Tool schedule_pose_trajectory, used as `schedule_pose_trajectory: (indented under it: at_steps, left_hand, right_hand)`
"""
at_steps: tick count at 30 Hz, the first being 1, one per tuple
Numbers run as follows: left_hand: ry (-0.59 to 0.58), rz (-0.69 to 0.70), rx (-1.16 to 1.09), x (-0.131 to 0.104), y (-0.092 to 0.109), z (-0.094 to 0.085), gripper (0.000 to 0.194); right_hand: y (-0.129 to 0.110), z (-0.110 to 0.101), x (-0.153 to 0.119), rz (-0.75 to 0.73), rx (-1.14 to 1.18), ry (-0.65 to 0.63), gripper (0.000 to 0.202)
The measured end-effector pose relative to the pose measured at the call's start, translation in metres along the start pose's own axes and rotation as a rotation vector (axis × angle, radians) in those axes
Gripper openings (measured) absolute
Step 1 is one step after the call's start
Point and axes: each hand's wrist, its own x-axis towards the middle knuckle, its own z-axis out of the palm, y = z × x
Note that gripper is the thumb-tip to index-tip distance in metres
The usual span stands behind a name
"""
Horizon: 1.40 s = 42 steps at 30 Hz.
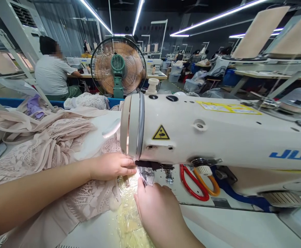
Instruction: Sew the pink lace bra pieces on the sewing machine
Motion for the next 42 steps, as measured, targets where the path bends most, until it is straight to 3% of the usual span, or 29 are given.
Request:
schedule_pose_trajectory:
  at_steps: [6, 13, 17, 19, 23, 26, 29, 32, 34, 36, 39, 42]
  left_hand:
    - [0.029, -0.113, -0.094, 0.003, -0.007, -0.002, 0.030]
    - [0.086, -0.210, -0.167, 0.008, -0.013, -0.006, 0.026]
    - [0.124, -0.242, -0.074, 0.003, 0.006, -0.024, 0.025]
    - [0.050, -0.200, -0.028, -0.002, 0.023, -0.033, 0.021]
    - [-0.224, -0.149, -0.008, -0.009, 0.051, -0.045, 0.004]
    - [-0.297, -0.229, -0.061, -0.009, 0.055, -0.049, 0.018]
    - [-0.139, -0.374, -0.415, -0.008, 0.049, -0.053, 0.018]
    - [0.070, -0.524, -0.679, -0.005, 0.045, -0.051, 0.015]
    - [0.110, -0.583, -0.655, -0.002, 0.045, -0.046, 0.017]
    - [0.115, -0.617, -0.554, 0.000, 0.047, -0.039, 0.018]
    - [0.079, -0.686, -0.375, 0.001, 0.052, -0.029, 0.015]
    - [0.002, -0.757, -0.196, -0.001, 0.059, -0.021, 0.004]
  right_hand:
    - [-0.001, -0.002, 0.000, -0.082, -0.293, -0.066, 0.024]
    - [0.002, 0.000, -0.008, -0.102, -0.243, -0.089, 0.031]
    - [0.006, 0.000, -0.022, -0.108, -0.108, -0.071, 0.031]
    - [0.008, 0.001, -0.032, -0.085, 0.023, -0.041, 0.028]
    - [0.007, 0.004, -0.049, -0.023, 0.254, 0.053, 0.024]
    - [-0.002, 0.003, -0.056, 0.009, 0.372, 0.168, 0.021]
    - [-0.019, -0.001, -0.056, 0.038, 0.520, 0.209, 0.041]
    - [-0.038, -0.004, -0.049, -0.081, 0.704, 0.117, 0.061]
    - [-0.047, -0.007, -0.043, -0.131, 0.796, -0.013, 0.050]
    - [-0.050, -0.010, -0.037, -0.053, 0.823, -0.102, 0.027]
    - [-0.042, -0.015, -0.034, 0.168, 0.743, -0.100, 0.035]
    - [-0.027, -0.015, -0.035, 0.281, 0.623, -0.128, 0.034]
